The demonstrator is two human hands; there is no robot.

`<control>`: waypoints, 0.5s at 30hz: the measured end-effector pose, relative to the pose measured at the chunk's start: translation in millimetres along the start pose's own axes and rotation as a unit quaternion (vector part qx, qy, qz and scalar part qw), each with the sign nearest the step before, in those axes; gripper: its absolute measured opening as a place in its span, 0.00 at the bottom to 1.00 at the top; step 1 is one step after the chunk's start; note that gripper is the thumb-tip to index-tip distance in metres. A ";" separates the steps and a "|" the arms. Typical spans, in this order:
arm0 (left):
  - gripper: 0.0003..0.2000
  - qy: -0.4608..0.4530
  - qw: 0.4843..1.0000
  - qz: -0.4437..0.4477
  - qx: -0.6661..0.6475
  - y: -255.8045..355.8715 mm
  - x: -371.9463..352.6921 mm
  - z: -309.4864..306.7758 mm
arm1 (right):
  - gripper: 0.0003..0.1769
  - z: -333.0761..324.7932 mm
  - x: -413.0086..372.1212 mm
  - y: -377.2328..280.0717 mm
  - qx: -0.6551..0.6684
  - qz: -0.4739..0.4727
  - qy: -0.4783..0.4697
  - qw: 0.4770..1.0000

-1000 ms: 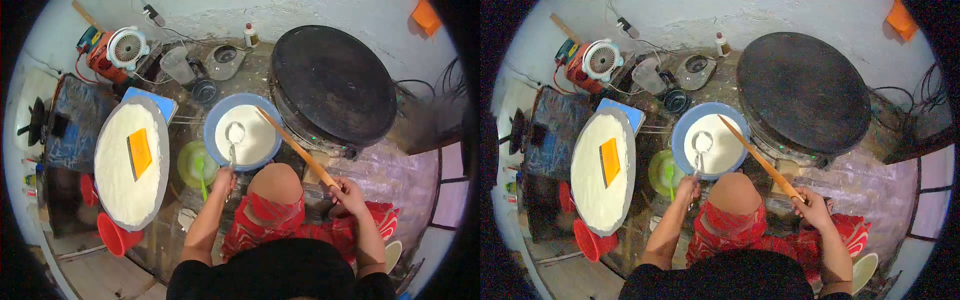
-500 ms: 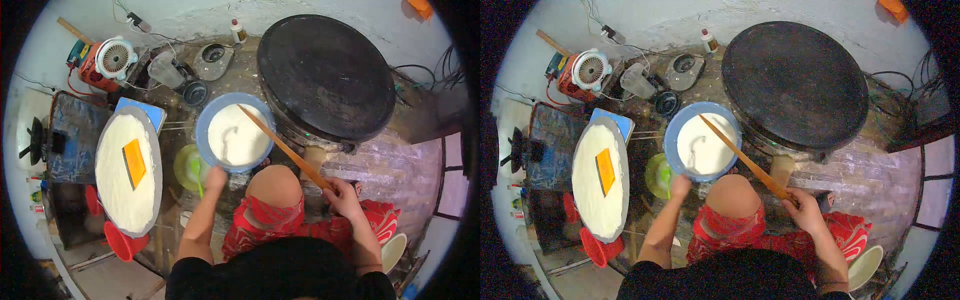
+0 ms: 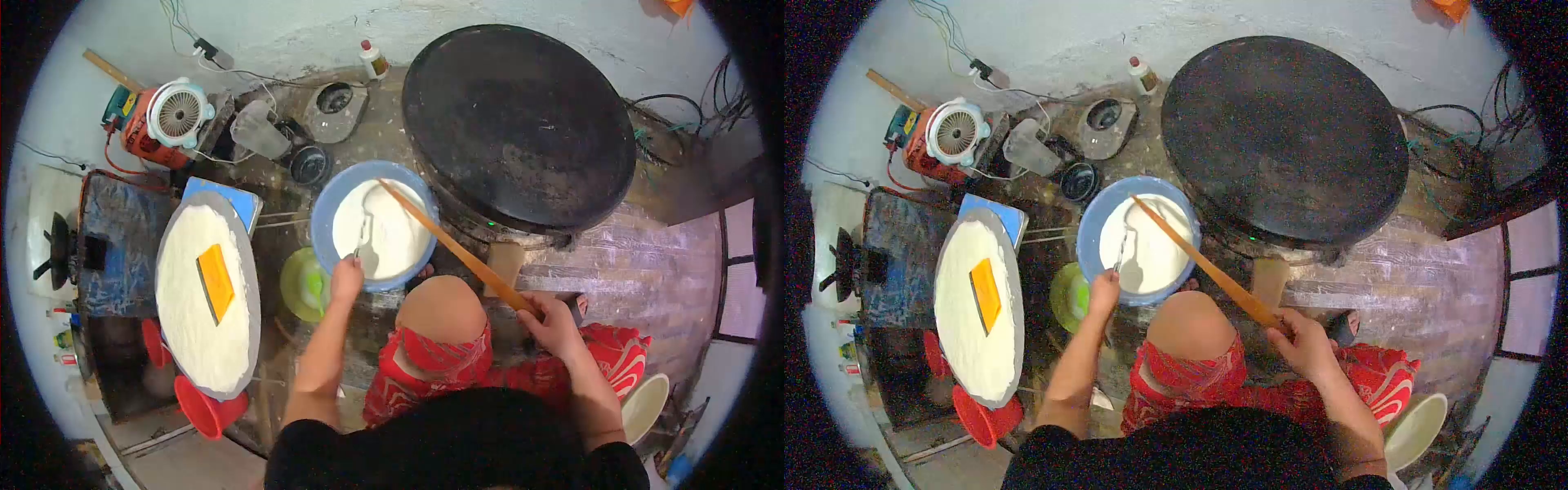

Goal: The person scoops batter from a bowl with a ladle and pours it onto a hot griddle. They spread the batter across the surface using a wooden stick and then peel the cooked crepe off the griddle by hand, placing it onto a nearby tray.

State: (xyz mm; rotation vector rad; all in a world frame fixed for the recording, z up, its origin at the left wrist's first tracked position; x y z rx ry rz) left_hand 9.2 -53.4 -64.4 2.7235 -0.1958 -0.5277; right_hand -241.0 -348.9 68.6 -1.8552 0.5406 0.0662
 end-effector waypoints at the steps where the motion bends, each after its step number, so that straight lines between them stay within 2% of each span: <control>1: 0.13 0.035 0.999 -0.023 -0.010 2.5 6.3 -3.3 | 0.18 0.1 1.0 1.8 0.003 -0.003 0.003 1.000; 2: 0.12 -0.003 0.998 -0.022 0.057 -14.0 15.1 24.2 | 0.18 0.7 1.8 8.1 -0.021 0.004 -0.001 1.000; 4: 0.12 -0.029 0.997 0.015 0.067 -18.7 -6.0 23.6 | 0.19 -1.4 2.5 11.8 -0.050 0.009 -0.006 0.999; 5: 0.11 -0.058 0.994 0.051 0.079 -18.6 -14.9 21.5 | 0.19 -2.3 2.6 12.4 -0.037 0.012 -0.002 0.999; 6: 0.11 -0.059 0.994 0.050 0.080 -27.6 -21.6 10.2 | 0.19 -2.1 1.8 13.7 -0.023 0.018 0.002 1.000; 8: 0.11 -0.061 0.997 -0.018 -0.042 -55.2 -30.9 -13.9 | 0.18 -1.7 -0.2 16.9 -0.023 0.027 0.001 0.999; 9: 0.11 -0.062 0.997 -0.022 -0.040 -58.3 -32.6 -11.2 | 0.18 -1.9 -1.8 18.2 -0.026 0.034 0.000 0.999; 12: 0.08 -0.076 0.980 -0.005 0.187 -59.3 -28.7 34.4 | 0.18 -4.6 -2.7 11.7 -0.016 0.019 0.000 1.000; 13: 0.08 -0.013 0.988 0.125 0.094 -71.7 -16.1 71.8 | 0.18 -4.0 -1.6 14.0 -0.019 0.016 0.000 1.000; 14: 0.08 -0.128 0.981 -0.069 -0.125 -61.3 -21.2 77.2 | 0.18 -3.2 0.1 18.0 -0.034 0.005 0.012 0.999; 15: 0.08 -0.235 0.878 -0.256 -0.330 -36.0 -39.4 79.7 | 0.18 -4.5 -0.1 19.7 -0.049 -0.004 0.024 0.998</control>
Point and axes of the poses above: each hand's wrist, its own x-axis towards the middle knuckle, its own z-axis out of the palm, y = z × x, the point moved 6 cm from there along x, towards the middle knuckle, and after that the axes turned 4 degrees about x, right-handed, at the moved point
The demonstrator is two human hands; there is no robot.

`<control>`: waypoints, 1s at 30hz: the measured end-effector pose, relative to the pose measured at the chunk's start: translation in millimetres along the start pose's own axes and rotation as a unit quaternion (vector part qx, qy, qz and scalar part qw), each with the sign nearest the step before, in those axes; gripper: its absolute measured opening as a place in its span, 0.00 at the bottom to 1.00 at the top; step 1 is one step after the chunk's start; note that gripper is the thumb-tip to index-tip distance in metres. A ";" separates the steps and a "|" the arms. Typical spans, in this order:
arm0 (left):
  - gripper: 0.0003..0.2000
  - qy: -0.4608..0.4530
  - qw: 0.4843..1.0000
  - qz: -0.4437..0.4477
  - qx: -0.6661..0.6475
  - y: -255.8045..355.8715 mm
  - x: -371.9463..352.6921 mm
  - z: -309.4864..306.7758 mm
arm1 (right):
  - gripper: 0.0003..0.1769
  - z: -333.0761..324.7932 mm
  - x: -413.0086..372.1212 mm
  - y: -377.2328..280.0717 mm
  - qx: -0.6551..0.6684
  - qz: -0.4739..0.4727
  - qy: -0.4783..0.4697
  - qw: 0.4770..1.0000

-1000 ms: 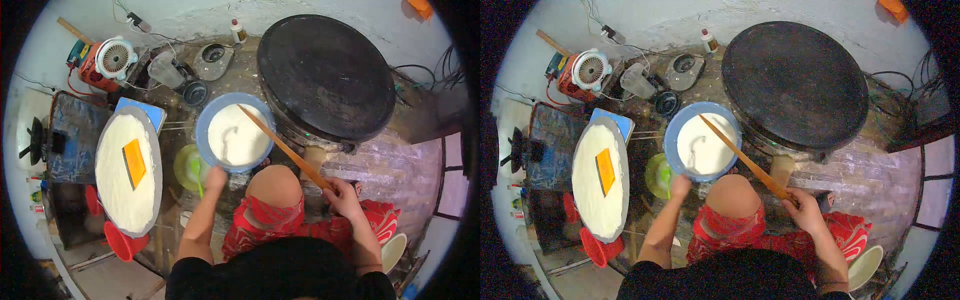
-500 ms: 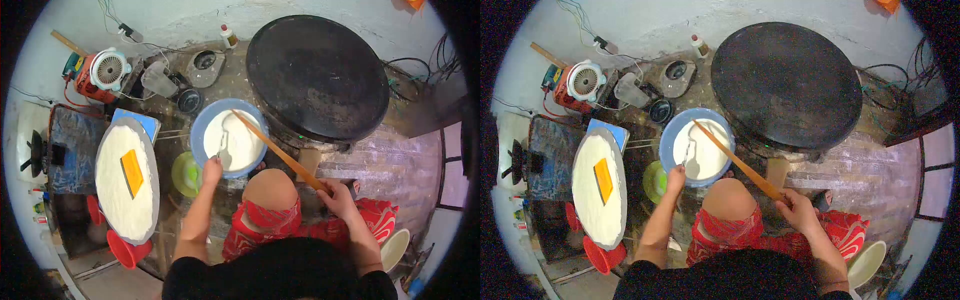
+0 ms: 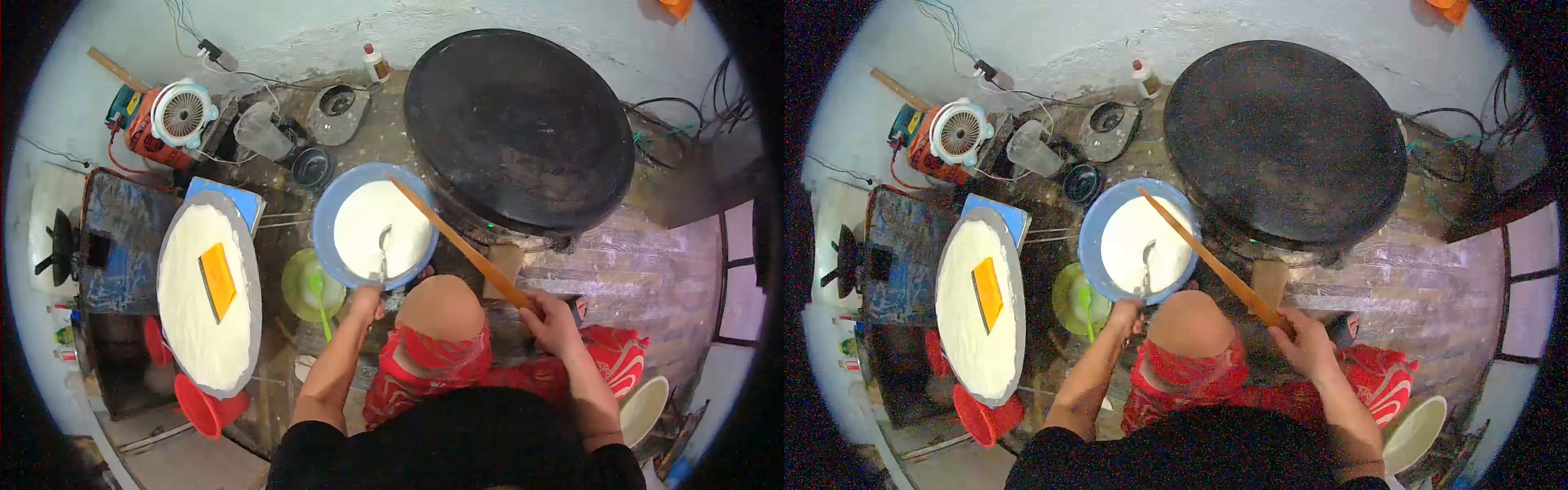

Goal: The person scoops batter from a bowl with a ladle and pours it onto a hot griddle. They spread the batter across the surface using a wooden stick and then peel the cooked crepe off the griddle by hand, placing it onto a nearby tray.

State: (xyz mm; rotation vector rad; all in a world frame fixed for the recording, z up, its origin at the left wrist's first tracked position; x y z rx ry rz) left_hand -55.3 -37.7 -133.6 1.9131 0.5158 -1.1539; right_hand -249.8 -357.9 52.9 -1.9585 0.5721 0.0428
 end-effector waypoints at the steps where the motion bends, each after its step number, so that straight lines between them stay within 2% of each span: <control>1: 0.08 -0.001 1.000 0.000 0.000 7.4 -7.0 -5.0 | 0.18 -0.5 -1.0 -1.9 -0.001 0.000 0.001 1.000; 2: 0.08 -0.130 0.980 -0.038 -0.144 10.6 -13.1 -1.6 | 0.18 1.4 -0.9 -3.5 0.021 0.018 -0.010 1.000; 3: 0.09 -0.254 0.922 -0.076 -0.281 18.6 -25.5 2.3 | 0.18 2.7 -0.3 -4.5 0.044 0.036 -0.021 0.998; 4: 0.09 -0.254 0.923 -0.075 -0.280 27.5 -42.3 -4.1 | 0.18 1.2 0.5 -7.2 0.045 0.036 -0.021 0.998; 6: 0.11 -0.184 0.937 0.036 -0.295 50.6 -70.1 -26.7 | 0.18 1.0 -0.1 -10.0 0.023 0.033 -0.026 0.999; 7: 0.11 -0.157 0.940 0.090 -0.288 44.8 -62.5 -42.4 | 0.18 2.8 -0.4 -6.6 0.023 0.036 -0.028 0.999; 8: 0.11 -0.156 0.940 0.089 -0.291 32.0 -58.6 -38.3 | 0.18 2.0 1.0 -4.3 0.040 0.016 -0.011 0.999; 9: 0.11 0.078 0.966 0.241 0.057 40.6 -67.8 -49.7 | 0.18 -0.3 2.5 -4.9 0.057 -0.008 0.006 0.998; 10: 0.11 0.299 0.799 0.344 0.393 59.3 -88.7 -47.1 | 0.18 -0.7 2.8 -6.0 0.055 -0.010 0.006 0.998; 11: 0.11 0.213 0.823 0.225 0.477 48.4 -79.9 -42.1 | 0.18 -1.9 2.7 -6.8 0.029 -0.008 0.008 1.000; 14: 0.11 0.231 0.816 0.262 0.460 54.6 -62.2 -43.9 | 0.18 -3.8 5.7 -22.8 0.000 0.014 0.004 1.000; 15: 0.11 0.259 0.844 0.225 0.412 65.0 -68.7 -43.0 | 0.18 -0.6 1.3 -24.5 0.001 0.040 -0.010 0.999; 16: 0.11 0.257 0.844 0.222 0.415 54.3 -59.6 -38.7 | 0.18 3.7 -1.4 -17.5 0.002 0.044 -0.012 0.999; 18: 0.12 0.206 0.798 0.242 0.512 50.3 -41.3 -24.1 | 0.18 10.7 5.1 -12.7 0.040 -0.020 -0.022 0.999; 19: 0.12 0.194 0.828 0.225 0.476 45.2 -47.4 -27.3 | 0.18 9.8 6.2 -12.5 0.039 -0.023 -0.024 0.999; 20: 0.12 0.194 0.828 0.225 0.476 44.6 -55.1 -34.3 | 0.18 7.8 5.8 -14.4 0.012 -0.028 -0.018 0.999; 22: 0.12 0.205 0.861 0.236 0.401 45.4 -80.4 -57.3 | 0.18 4.9 1.8 -18.8 -0.014 -0.027 -0.015 0.999; 23: 0.11 0.223 0.866 0.186 0.407 49.0 -92.2 -65.6 | 0.18 3.5 0.9 -21.5 -0.015 -0.006 -0.020 1.000; 24: 0.11 0.223 0.866 0.184 0.409 42.2 -83.9 -69.0 | 0.18 3.3 0.8 -22.0 -0.015 0.012 -0.022 1.000; 26: 0.11 0.241 0.854 0.136 0.439 16.9 -42.2 -77.6 | 0.18 5.4 1.1 -15.7 -0.007 0.022 -0.026 0.999; 27: 0.10 0.212 0.829 0.215 0.471 15.4 -22.8 -60.0 | 0.18 6.2 1.7 -10.1 0.000 0.033 -0.029 0.999; 28: 0.10 0.203 0.828 0.228 0.470 11.7 -4.4 -42.9 | 0.18 7.5 3.6 -4.4 -0.002 0.032 -0.028 0.999; 30: 0.11 0.193 0.827 0.244 0.469 21.2 6.9 -13.9 | 0.18 5.6 6.7 -5.9 -0.036 -0.064 0.015 0.997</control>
Point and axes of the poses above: each hand's wrist, its own x-axis towards the middle knuckle, its own z-axis out of the palm, y = z × x, the point moved 6 cm from there along x, towards the middle knuckle, and after that the axes turned 4 degrees about x, right-handed, at the moved point
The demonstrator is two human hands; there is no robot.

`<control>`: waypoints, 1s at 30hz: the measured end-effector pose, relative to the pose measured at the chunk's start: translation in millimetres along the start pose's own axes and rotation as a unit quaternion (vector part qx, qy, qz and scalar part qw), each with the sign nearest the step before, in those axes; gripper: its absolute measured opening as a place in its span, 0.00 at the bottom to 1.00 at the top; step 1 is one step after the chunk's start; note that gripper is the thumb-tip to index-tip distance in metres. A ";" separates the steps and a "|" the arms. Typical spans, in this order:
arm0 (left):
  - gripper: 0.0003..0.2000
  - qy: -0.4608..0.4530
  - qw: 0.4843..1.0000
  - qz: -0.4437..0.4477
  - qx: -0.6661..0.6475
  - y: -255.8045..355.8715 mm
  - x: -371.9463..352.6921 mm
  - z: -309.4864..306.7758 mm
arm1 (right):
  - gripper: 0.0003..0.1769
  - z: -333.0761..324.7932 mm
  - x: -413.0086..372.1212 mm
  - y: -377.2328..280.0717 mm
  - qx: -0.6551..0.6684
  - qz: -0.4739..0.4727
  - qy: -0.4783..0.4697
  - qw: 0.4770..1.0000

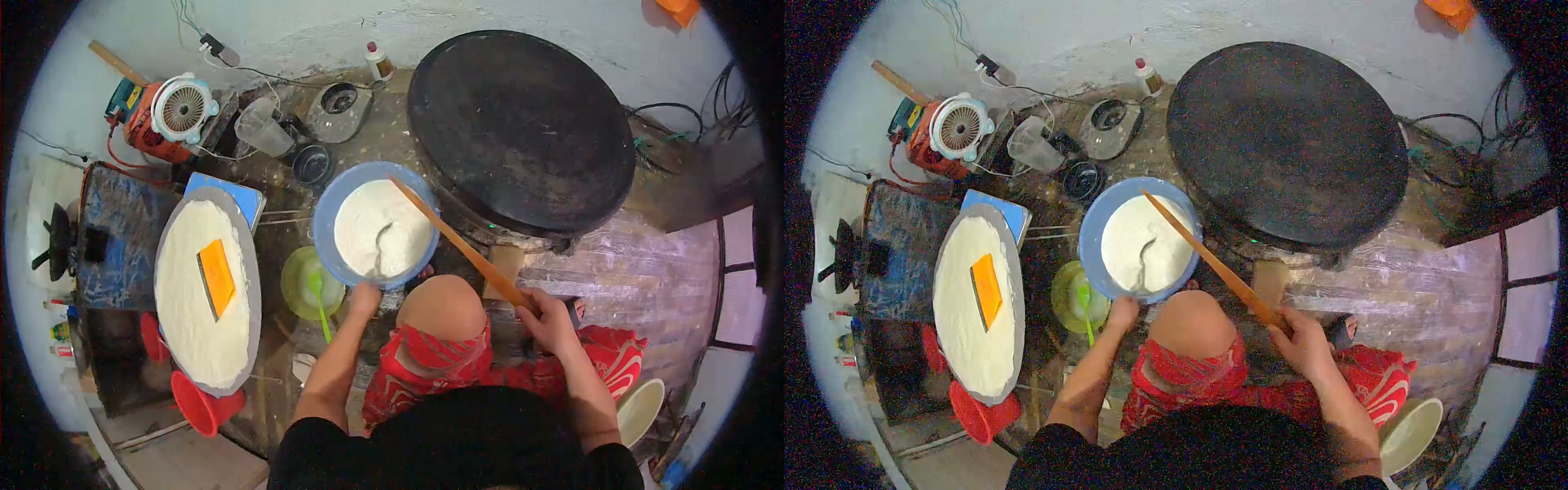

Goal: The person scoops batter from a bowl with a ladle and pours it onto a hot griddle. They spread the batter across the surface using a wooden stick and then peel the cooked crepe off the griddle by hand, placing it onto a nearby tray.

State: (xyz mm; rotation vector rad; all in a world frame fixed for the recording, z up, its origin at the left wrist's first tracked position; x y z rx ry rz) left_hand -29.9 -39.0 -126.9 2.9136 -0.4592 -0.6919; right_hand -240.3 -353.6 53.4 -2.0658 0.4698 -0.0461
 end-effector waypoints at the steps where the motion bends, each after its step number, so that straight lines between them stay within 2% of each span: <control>1: 0.11 -0.105 0.951 -0.136 -0.257 2.2 2.0 11.4 | 0.18 -0.9 0.6 -3.2 -0.002 0.000 0.001 1.000; 2: 0.11 -0.200 0.809 -0.260 -0.487 8.5 -6.7 24.4 | 0.18 1.9 2.9 -3.4 0.036 0.042 -0.017 0.998; 3: 0.11 -0.199 0.810 -0.257 -0.488 8.7 -8.4 18.1 | 0.17 4.4 4.3 -2.3 0.074 0.083 -0.033 0.993; 5: 0.11 -0.296 0.624 -0.251 -0.678 20.8 -22.7 11.1 | 0.17 6.1 5.3 1.1 0.054 0.053 -0.026 0.997; 6: 0.11 -0.295 0.626 -0.248 -0.678 20.5 -30.7 -0.1 | 0.17 6.4 6.2 -0.2 0.035 0.024 -0.020 0.999; 8: 0.14 -0.314 0.502 -0.248 -0.766 25.3 -51.2 -16.7 | 0.17 7.1 7.0 -3.1 0.060 0.040 -0.026 0.997; 9: 0.16 -0.316 0.507 -0.209 -0.774 21.5 -55.2 -22.1 | 0.17 8.3 7.1 -2.7 0.084 0.057 -0.035 0.994; 10: 0.16 -0.315 0.507 -0.209 -0.775 16.3 -60.4 -25.3 | 0.17 8.9 7.0 -1.4 0.083 0.056 -0.036 0.994; 13: 0.16 -0.288 0.522 -0.162 -0.786 7.3 -81.5 -51.4 | 0.17 8.8 8.4 -4.7 0.056 0.006 -0.026 0.998; 16: 0.17 -0.262 0.545 -0.168 -0.778 3.4 -103.1 -78.1 | 0.17 4.7 7.9 -8.8 0.057 0.036 -0.010 0.998; 17: 0.17 -0.278 0.513 -0.126 -0.802 0.9 -105.9 -80.9 | 0.17 5.4 6.8 -5.0 0.075 0.086 -0.020 0.993; 18: 0.17 -0.277 0.514 -0.125 -0.802 1.4 -109.4 -87.5 | 0.17 7.0 5.2 -0.2 0.093 0.135 -0.030 0.986; 19: 0.17 -0.250 0.543 -0.121 -0.792 2.4 -115.3 -101.3 | 0.17 7.1 5.2 -0.2 0.095 0.134 -0.029 0.986; 21: 0.17 -0.187 0.598 -0.103 -0.772 8.5 -126.7 -131.8 | 0.17 4.1 6.4 -5.3 0.085 0.076 -0.011 0.993; 22: 0.17 -0.186 0.600 -0.102 -0.771 11.1 -130.2 -140.1 | 0.17 5.8 6.6 0.7 0.087 0.074 -0.011 0.993; 24: 0.16 -0.155 0.619 -0.066 -0.767 14.0 -133.5 -157.3 | 0.16 9.5 7.5 5.6 0.093 0.010 -0.003 0.996; 28: 0.17 -0.116 0.609 -0.028 -0.784 23.8 -125.1 -163.3 | 0.16 8.4 6.5 2.8 0.102 0.025 -0.010 0.994; 29: 0.14 -0.125 0.613 -0.059 -0.778 27.4 -120.7 -159.0 | 0.16 7.5 5.7 6.4 0.118 0.048 0.002 0.992; 30: 0.15 -0.146 0.582 -0.040 -0.799 31.4 -110.9 -147.1 | 0.15 6.6 5.1 9.2 0.133 0.071 0.015 0.988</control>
Point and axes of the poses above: each hand's wrist, its own x-axis towards the middle knuckle, its own z-axis out of the palm, y = z × x, the point moved 6 cm from there along x, towards the middle knuckle, and after that the axes turned 4 degrees about x, right-handed, at the moved point
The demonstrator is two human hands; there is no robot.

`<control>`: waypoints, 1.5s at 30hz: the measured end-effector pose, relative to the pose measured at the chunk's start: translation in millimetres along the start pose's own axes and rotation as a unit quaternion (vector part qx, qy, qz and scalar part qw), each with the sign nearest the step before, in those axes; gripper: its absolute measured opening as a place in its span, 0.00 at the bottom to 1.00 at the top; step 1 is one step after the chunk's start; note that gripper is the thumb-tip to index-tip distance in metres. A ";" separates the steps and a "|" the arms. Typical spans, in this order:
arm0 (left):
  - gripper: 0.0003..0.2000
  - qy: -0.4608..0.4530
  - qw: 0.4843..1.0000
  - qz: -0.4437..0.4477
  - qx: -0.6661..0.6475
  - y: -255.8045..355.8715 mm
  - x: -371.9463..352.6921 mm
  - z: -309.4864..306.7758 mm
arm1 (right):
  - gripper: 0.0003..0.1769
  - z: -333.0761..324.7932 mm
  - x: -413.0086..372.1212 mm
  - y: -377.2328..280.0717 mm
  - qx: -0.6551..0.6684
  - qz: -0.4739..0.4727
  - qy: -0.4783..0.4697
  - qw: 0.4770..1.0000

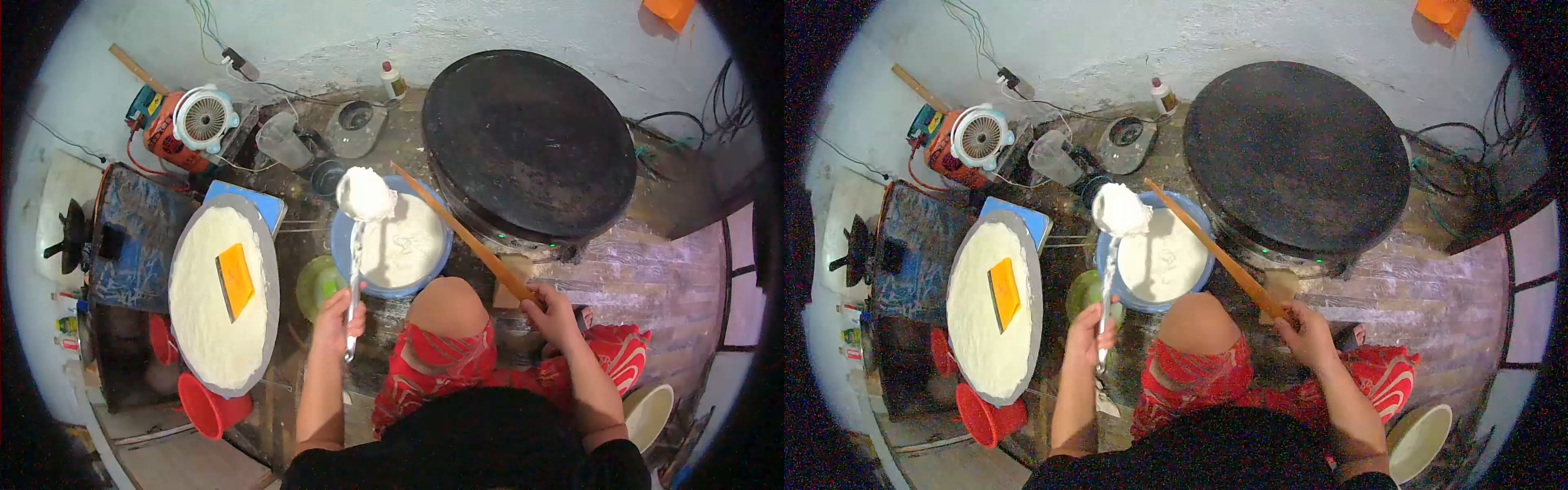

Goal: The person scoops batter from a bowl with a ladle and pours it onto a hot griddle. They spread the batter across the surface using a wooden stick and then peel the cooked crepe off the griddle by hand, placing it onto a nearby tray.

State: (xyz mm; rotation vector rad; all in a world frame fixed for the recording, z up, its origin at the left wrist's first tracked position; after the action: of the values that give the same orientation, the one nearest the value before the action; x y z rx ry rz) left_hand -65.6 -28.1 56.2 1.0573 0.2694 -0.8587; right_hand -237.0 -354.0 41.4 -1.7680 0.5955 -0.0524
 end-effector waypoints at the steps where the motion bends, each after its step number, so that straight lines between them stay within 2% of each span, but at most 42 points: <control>1: 0.14 0.003 1.000 -0.011 -0.022 -10.5 13.8 -0.9 | 0.15 -0.4 0.2 -6.4 0.000 0.001 0.001 1.000; 3: 0.11 0.034 0.998 -0.037 -0.043 -39.4 46.7 -9.0 | 0.15 1.0 -0.6 -15.5 0.008 0.065 -0.029 0.997; 4: 0.09 0.062 0.996 -0.051 -0.041 -55.7 64.4 -19.2 | 0.15 1.7 -0.1 -5.6 0.008 0.067 -0.026 0.997; 5: 0.07 0.045 0.991 -0.099 -0.077 -72.2 78.7 -23.9 | 0.15 1.0 3.9 4.8 -0.020 0.006 -0.003 1.000; 6: 0.06 0.092 0.987 -0.122 -0.053 -83.8 87.4 -31.5 | 0.14 -1.4 5.2 6.9 -0.049 -0.056 0.019 0.997; 8: 0.04 0.188 0.960 -0.205 -0.022 -118.5 102.3 -69.5 | 0.14 -0.7 3.4 -2.0 -0.032 -0.054 0.007 0.998; 12: 0.04 0.175 0.967 -0.186 0.016 -108.7 64.1 -78.8 | 0.15 -0.4 -2.0 -21.6 -0.030 -0.047 -0.015 0.998; 17: 0.07 0.113 0.984 -0.137 -0.014 -72.4 12.0 -82.4 | 0.13 -0.7 -6.2 -26.6 -0.056 -0.076 -0.012 0.995; 19: 0.09 0.109 0.988 -0.112 -0.016 -49.4 -10.3 -61.6 | 0.12 -3.1 -7.9 -34.9 -0.073 -0.087 -0.004 0.994; 21: 0.13 0.090 0.992 -0.090 -0.026 -29.0 -23.2 -41.6 | 0.12 -0.2 -8.5 -24.4 0.013 0.070 -0.039 0.997; 22: 0.13 0.090 0.992 -0.089 -0.025 -22.4 -27.1 -32.7 | 0.12 0.2 -8.2 -23.0 0.014 0.069 -0.039 0.997; 24: 0.14 0.084 0.996 -0.032 0.000 -5.1 -31.3 -15.3 | 0.11 0.2 -8.2 -8.9 0.098 0.103 -0.023 0.990; 25: 0.14 0.068 0.997 -0.018 -0.018 0.1 -31.1 -9.1 | 0.11 2.3 -7.0 2.8 0.098 0.100 -0.021 0.990; 27: 0.15 0.053 0.999 0.005 0.000 13.6 -29.2 9.1 | 0.11 -4.9 -2.6 12.0 0.070 -0.042 0.042 0.996; 28: 0.15 0.041 0.999 0.027 0.018 22.2 -27.1 19.5 | 0.11 -9.7 -3.1 11.7 0.069 -0.046 0.045 0.996; 30: 0.16 0.005 0.999 0.040 0.007 36.5 -19.0 43.4 | 0.07 -18.9 -6.2 -0.1 -0.053 -0.090 0.033 0.994; 31: 0.14 0.004 0.999 0.044 -0.002 43.4 -14.4 54.7 | 0.07 -24.1 -9.5 -3.7 -0.055 -0.094 0.039 0.993; 33: 0.12 0.002 0.998 0.067 0.001 55.8 -2.1 76.0 | 0.09 -31.0 -15.5 4.3 0.077 0.038 0.010 0.996; 36: 0.11 -0.007 0.997 0.073 0.005 68.8 27.0 104.8 | 0.08 -43.4 -20.1 -12.7 0.102 0.081 0.001 0.992; 37: 0.11 -0.036 0.997 0.075 -0.001 72.5 37.6 116.2 | 0.06 -45.7 -21.1 -12.8 0.169 0.081 -0.014 0.982; 38: 0.11 -0.043 0.996 0.076 -0.002 75.9 48.5 128.8 | 0.06 -51.1 -20.2 -10.8 0.167 0.078 -0.009 0.983; 40: 0.10 -0.024 0.996 0.086 0.021 81.9 69.6 150.8 | 0.06 -68.2 -15.2 -12.0 -0.017 0.001 0.062 0.998; 43: 0.12 -0.023 0.995 0.096 0.019 78.9 109.1 173.3 | 0.10 -80.0 -0.8 15.0 0.011 0.045 0.021 0.999; 44: 0.14 -0.009 0.995 0.099 0.023 76.6 122.1 178.9 | 0.10 -82.5 2.4 11.2 0.011 0.044 0.024 0.999; 45: 0.15 -0.036 0.992 0.111 0.042 76.6 131.4 188.0 | 0.12 -85.2 5.0 -0.4 -0.008 0.046 0.049 0.998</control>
State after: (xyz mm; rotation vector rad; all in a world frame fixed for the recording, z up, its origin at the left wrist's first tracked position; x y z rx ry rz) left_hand 39.8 -235.1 123.2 1.1095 0.0540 -0.7108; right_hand -261.4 -432.2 65.1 -1.7594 0.7496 -0.0718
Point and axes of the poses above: each hand's wrist, its own x-axis towards the middle knuckle, its own z-axis out of the palm, y = z × x, the point moved 6 cm from there along x, towards the middle knuckle, and after that the axes turned 4 degrees about x, right-handed, at the moved point
